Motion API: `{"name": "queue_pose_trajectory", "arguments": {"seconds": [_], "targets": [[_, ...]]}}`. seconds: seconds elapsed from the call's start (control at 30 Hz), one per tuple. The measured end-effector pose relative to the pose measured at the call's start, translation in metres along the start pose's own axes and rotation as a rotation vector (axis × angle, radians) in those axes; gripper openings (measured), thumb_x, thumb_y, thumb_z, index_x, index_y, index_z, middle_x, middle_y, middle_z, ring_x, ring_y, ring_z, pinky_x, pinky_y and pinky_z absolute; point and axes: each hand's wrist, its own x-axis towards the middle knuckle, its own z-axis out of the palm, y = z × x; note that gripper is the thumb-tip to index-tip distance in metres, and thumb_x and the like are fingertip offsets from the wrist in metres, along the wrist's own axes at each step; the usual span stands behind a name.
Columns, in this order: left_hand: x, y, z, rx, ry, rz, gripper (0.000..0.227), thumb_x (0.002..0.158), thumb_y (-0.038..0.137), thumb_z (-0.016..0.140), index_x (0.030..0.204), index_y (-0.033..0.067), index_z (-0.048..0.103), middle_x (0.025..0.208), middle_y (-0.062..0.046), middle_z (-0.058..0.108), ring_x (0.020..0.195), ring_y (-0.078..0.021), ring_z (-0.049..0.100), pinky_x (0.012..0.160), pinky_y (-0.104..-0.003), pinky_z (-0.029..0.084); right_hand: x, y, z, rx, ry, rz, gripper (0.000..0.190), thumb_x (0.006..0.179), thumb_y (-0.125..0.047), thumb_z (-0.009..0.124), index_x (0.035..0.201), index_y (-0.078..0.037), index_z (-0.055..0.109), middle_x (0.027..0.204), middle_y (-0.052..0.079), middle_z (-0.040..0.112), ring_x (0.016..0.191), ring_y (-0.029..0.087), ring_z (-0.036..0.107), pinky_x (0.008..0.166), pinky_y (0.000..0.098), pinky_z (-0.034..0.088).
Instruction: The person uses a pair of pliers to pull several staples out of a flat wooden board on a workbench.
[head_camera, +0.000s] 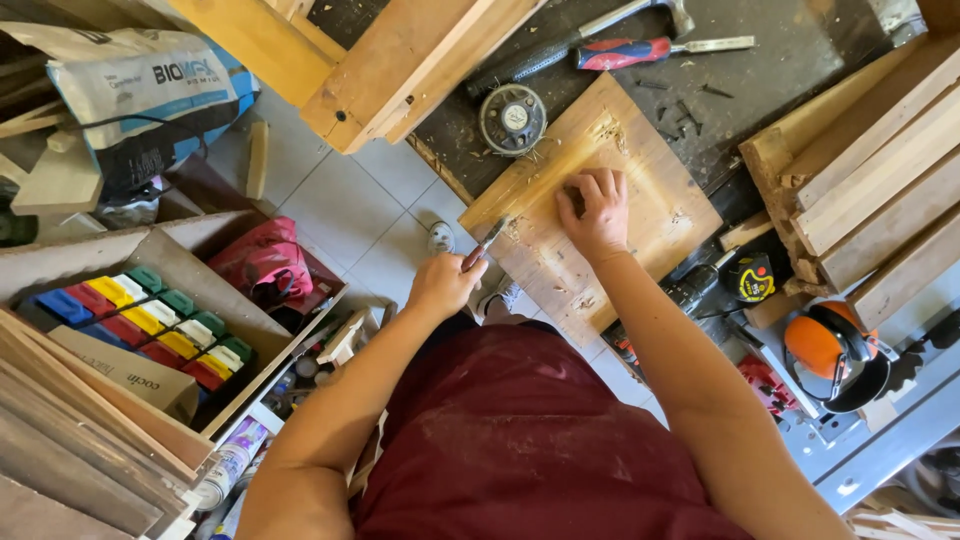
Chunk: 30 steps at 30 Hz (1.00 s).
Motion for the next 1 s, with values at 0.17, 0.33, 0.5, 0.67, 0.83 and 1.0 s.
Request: {"name": "queue_pose_trajectory", "arguments": {"seconds": [0.17,0.33,0.5,0.67,0.83,1.0], "targets": [[0.003,0.003,0.007,0.278,0.087,0.02,0.048,0.096,0.058,0.057,0.092,0.0165,0.082,0.1,-0.009,0.075,0.096,-0.039,0.074,0.086,-0.054,0.058,-0.001,0.002,0.002,0.009,-0.008,-0.006,0.02,0.095,-0.032,0.079,0.104,-0.018,0.068,0.104,0.002,0.058,0.104,0.027,0.058,0.09,0.039,0.053],[0.014,-0.001,0.024,0.538,0.289,0.179,0.04,0.098,0.044,0.059,0.098,0.0095,0.079,0.106,-0.013,0.065,0.095,-0.0396,0.068,0.085,-0.058,0.049,-0.001,0.003,0.002,-0.005,-0.028,-0.006,0.02,0.095,-0.032,0.078,0.104,-0.017,0.068,0.104,0.002,0.057,0.104,0.027,0.057,0.091,0.0383,0.053],[0.014,0.009,0.014,0.558,0.199,0.294,0.046,0.098,0.046,0.06,0.093,0.0065,0.082,0.093,-0.012,0.074,0.083,-0.0365,0.076,0.079,-0.05,0.052,-0.004,0.003,0.004,-0.025,-0.014,-0.014,0.021,0.095,-0.032,0.078,0.106,-0.017,0.068,0.106,0.004,0.058,0.105,0.028,0.057,0.091,0.04,0.052],[0.009,0.027,-0.022,-0.598,-0.208,0.013,0.06,0.101,0.038,0.063,0.052,0.0047,0.06,0.069,-0.02,0.075,0.055,-0.0327,0.075,0.051,-0.034,0.057,-0.006,0.001,0.0,-0.026,-0.039,-0.018,0.022,0.095,-0.032,0.077,0.105,-0.017,0.066,0.105,0.004,0.056,0.104,0.028,0.057,0.091,0.0409,0.051],[0.02,0.034,-0.032,-0.765,-0.253,0.004,0.056,0.102,0.024,0.065,0.054,-0.0042,0.057,0.071,-0.029,0.072,0.052,-0.0359,0.074,0.039,-0.036,0.056,0.001,-0.002,0.0,0.026,-0.02,0.017,0.021,0.093,-0.03,0.081,0.104,-0.018,0.068,0.104,0.002,0.057,0.105,0.027,0.057,0.092,0.0404,0.05],[0.01,0.052,-0.056,-0.259,-0.157,0.005,0.052,0.095,0.056,0.064,0.066,0.0144,0.076,0.059,-0.005,0.073,0.061,-0.0201,0.076,0.062,-0.032,0.06,0.042,-0.042,-0.018,0.387,-0.031,-0.01,0.01,0.092,-0.011,0.085,0.098,-0.014,0.077,0.09,0.004,0.068,0.087,0.029,0.065,0.08,0.0394,0.056]]}}
